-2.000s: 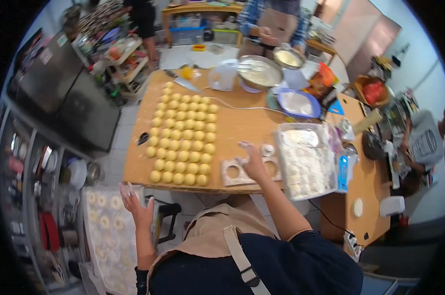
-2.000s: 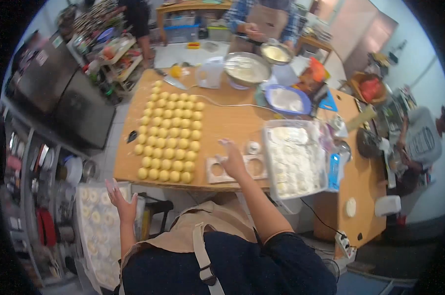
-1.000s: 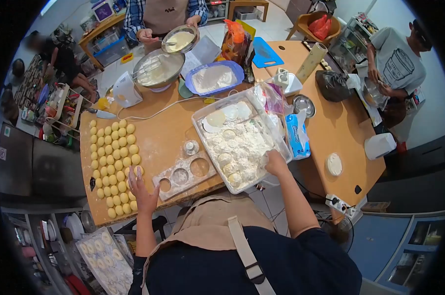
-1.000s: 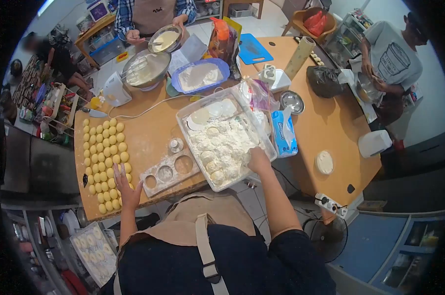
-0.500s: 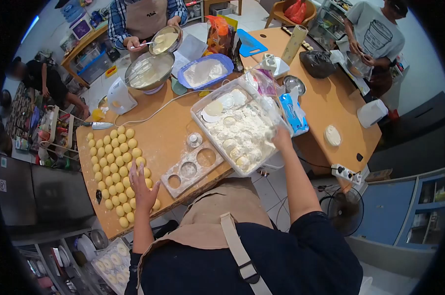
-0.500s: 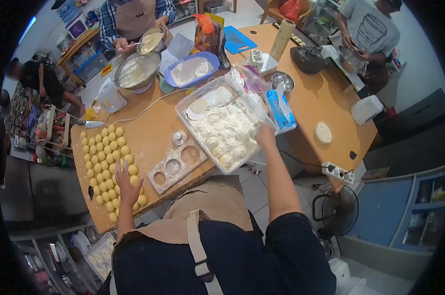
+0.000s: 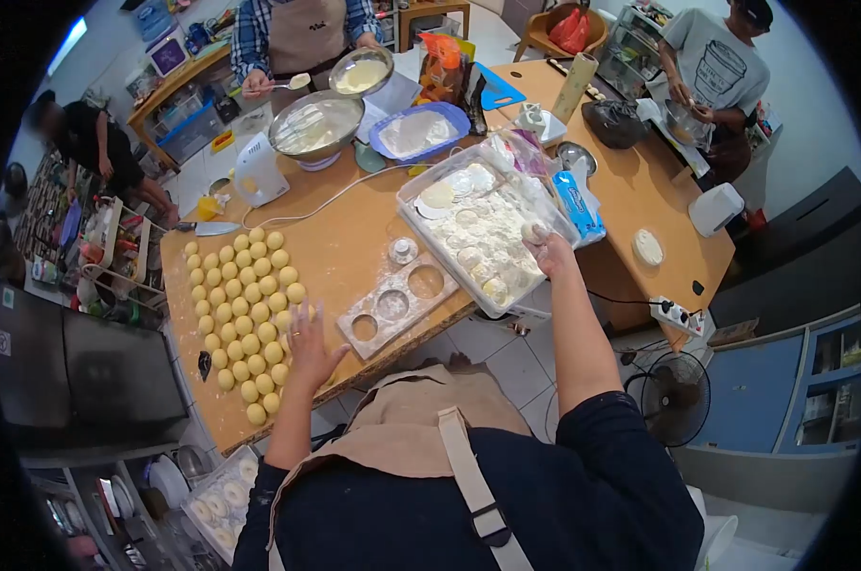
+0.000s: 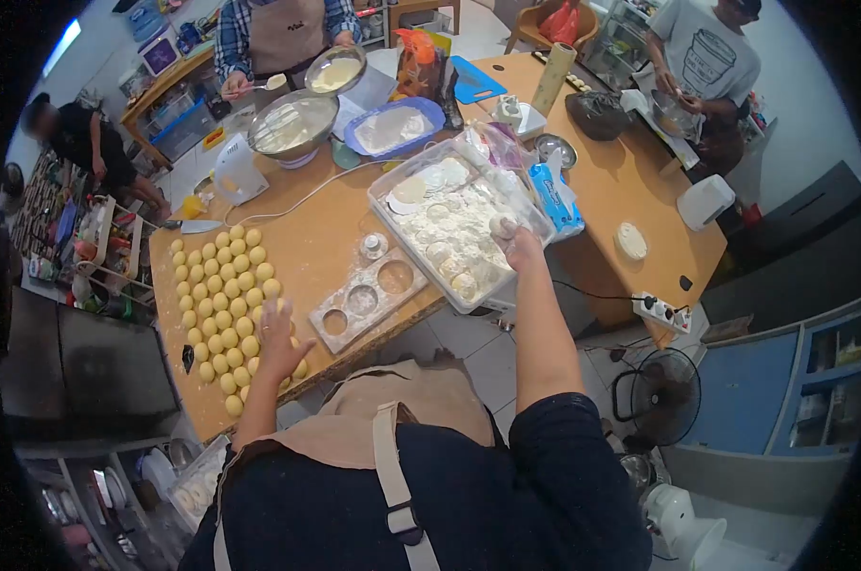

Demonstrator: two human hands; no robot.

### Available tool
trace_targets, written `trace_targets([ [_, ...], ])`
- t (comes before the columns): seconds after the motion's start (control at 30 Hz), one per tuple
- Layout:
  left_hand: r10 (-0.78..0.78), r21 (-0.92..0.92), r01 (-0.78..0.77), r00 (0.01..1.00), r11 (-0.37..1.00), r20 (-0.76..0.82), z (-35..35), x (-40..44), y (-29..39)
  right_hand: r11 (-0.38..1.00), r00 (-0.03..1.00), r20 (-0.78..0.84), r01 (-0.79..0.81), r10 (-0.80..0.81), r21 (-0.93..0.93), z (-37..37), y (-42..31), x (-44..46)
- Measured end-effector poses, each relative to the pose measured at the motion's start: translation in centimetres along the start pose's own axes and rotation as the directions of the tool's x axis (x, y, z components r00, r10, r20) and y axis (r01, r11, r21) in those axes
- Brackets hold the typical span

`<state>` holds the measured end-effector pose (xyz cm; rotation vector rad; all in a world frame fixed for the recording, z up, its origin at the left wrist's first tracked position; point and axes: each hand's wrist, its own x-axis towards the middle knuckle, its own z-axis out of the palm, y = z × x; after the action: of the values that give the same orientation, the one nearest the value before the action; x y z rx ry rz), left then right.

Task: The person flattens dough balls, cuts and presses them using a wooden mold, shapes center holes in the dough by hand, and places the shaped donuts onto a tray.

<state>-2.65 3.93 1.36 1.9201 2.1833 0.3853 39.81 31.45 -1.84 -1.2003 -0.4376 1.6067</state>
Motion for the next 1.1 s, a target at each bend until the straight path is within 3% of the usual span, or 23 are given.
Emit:
trace_targets([
  [0.07,-0.079,0.038,0.075,0.990,0.996,0.119,0.2,-0.2,1.3,0.999,1.000,0.022,0.016,-0.017,0.039,0.7,0.1,0.5],
  [0.27,-0.041,0.087,0.020,0.966,0.996,0.255,2.6,0.6,1.9,0.996,0.986,0.164,0.017,-0.003,-0.088,4.8,1.4,-0.1],
  [0.37,-0.008,0.095,-0.020,0.958,0.995,0.288,4.0,1.0,2.8,0.929,0.900,0.427,0.082,0.086,-0.360,7.9,5.6,-0.6],
  [0.4,0.004,0.093,-0.036,0.947,0.995,0.322,4.1,1.3,3.0,0.759,0.921,0.371,0.155,0.121,-0.633,10.2,6.2,-2.5],
  [0.43,0.018,0.088,-0.053,0.934,0.995,0.356,4.1,1.6,3.3,0.684,0.867,0.465,0.230,0.179,-0.692,10.0,8.9,-1.0],
  [0.47,0.033,0.082,-0.070,0.920,0.994,0.390,4.3,2.0,3.6,0.529,0.807,0.572,0.423,0.149,-0.735,11.3,10.3,-2.3],
  [0.5,-0.003,0.094,-0.042,0.904,0.995,0.427,4.5,2.4,3.8,0.600,0.849,0.482,0.274,0.217,-0.752,13.0,11.3,-4.2],
  [0.53,-0.010,0.106,-0.034,0.918,0.994,0.396,4.8,2.6,3.7,0.562,0.764,0.571,0.342,0.299,-0.753,14.3,12.8,-4.5],
  [0.57,-0.016,0.118,-0.029,0.931,0.993,0.365,5.0,2.7,3.6,0.223,0.789,0.478,0.422,0.387,-0.878,14.9,13.2,-4.7],
  [0.67,-0.031,0.132,-0.012,0.946,0.991,0.321,6.2,3.0,3.1,-0.333,0.725,0.548,0.683,0.418,-0.650,17.0,15.2,-6.7],
  [0.77,-0.062,0.126,0.019,0.936,0.992,0.346,5.7,3.7,3.1,-0.219,0.803,0.505,0.580,0.317,-0.784,17.8,15.5,-6.6],
  [0.87,-0.060,0.038,0.050,0.938,0.998,0.341,6.1,4.0,2.9,-0.292,0.627,0.779,0.744,-0.006,-0.601,17.2,13.9,-3.6],
  [0.97,-0.061,-0.006,0.067,0.937,0.998,0.343,6.2,4.0,2.6,-0.398,0.559,0.829,0.764,0.017,-0.507,16.5,14.2,-1.3],
  [1.1,-0.079,0.011,0.081,0.927,0.997,0.366,6.5,4.4,2.6,-0.364,0.680,0.712,0.717,0.174,-0.595,17.8,14.2,-0.9],
])
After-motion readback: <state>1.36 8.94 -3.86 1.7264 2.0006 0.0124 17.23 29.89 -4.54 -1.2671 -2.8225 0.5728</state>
